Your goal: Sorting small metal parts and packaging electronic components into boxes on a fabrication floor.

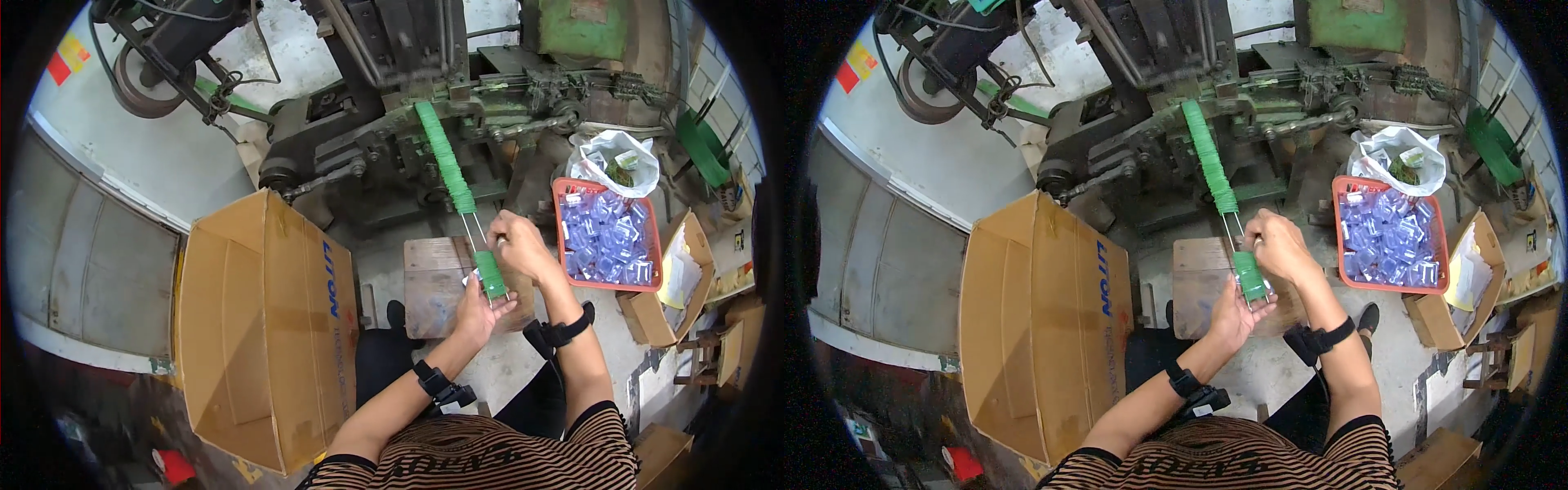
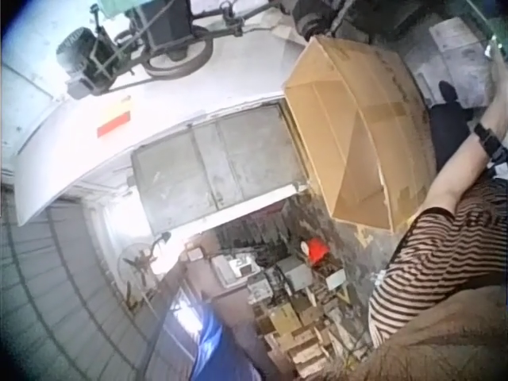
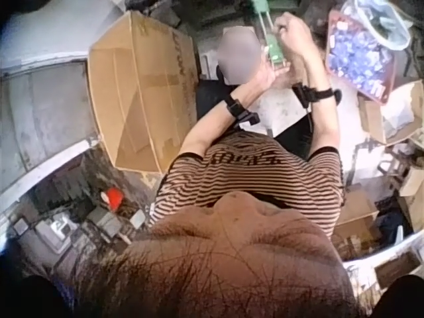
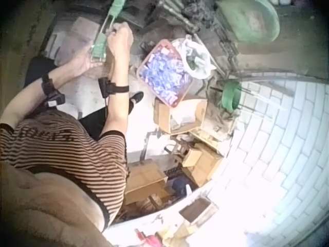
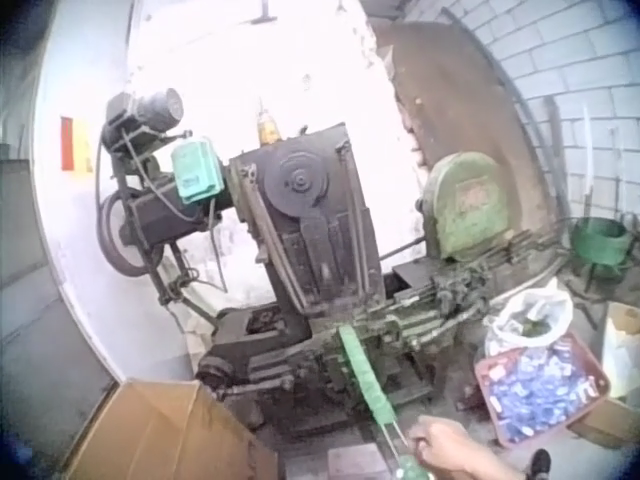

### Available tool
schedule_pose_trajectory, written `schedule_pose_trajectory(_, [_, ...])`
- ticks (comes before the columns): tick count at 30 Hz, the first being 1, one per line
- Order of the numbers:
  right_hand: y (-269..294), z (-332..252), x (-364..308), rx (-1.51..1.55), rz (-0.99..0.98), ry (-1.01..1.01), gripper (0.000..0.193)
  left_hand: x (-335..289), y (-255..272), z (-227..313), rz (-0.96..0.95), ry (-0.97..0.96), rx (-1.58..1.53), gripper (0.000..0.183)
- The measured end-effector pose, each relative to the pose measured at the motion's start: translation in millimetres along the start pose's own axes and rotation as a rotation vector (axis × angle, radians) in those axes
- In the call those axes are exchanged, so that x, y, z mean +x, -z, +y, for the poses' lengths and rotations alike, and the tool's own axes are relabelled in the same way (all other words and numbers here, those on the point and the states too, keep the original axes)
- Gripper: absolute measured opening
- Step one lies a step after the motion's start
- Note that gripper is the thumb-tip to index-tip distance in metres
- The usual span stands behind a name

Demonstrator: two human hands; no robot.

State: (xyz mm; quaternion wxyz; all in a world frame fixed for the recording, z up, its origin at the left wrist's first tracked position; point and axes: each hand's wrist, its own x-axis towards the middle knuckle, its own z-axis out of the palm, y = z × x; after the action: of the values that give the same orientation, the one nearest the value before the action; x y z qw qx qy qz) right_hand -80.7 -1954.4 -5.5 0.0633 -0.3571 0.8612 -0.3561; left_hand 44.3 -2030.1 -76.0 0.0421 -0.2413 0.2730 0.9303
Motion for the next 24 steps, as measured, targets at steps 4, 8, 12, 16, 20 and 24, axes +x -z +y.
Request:
schedule_pose_trajectory(4, [-6.6, 8.4, -13.4, 0.331, -0.068, -0.07, 0.018, 1.3, 0.1, 1.8, 0.061, 0.021, 0.016, 0.047])
schedule_pose_trajectory(8, [-15.3, 10.9, -37.7, 0.432, -0.096, -0.15, 0.018, 0.8, 8.1, 4.1, 0.02, -0.019, 0.029, 0.042])
schedule_pose_trajectory(12, [-22.4, 2.6, -53.4, 0.411, -0.001, -0.233, 0.016, 11.1, 6.8, 13.6, 0.022, 0.108, 0.088, 0.043])
schedule_pose_trajectory(16, [-22.6, -22.1, -67.0, -0.109, 0.17, -0.119, 0.018, 9.6, -14.3, 13.4, 0.169, 0.079, 0.276, 0.042])
schedule_pose_trajectory(20, [-13.8, -28.6, -94.0, -0.039, 0.31, -0.152, 0.019, -25.7, -24.4, 6.8, 0.095, 0.264, 0.286, 0.034])
schedule_pose_trajectory(24, [-13.7, 5.4, -124.3, 0.417, 0.516, -0.28, 0.014, -71.2, -18.5, 7.8, -0.23, 0.434, 0.379, 0.034])
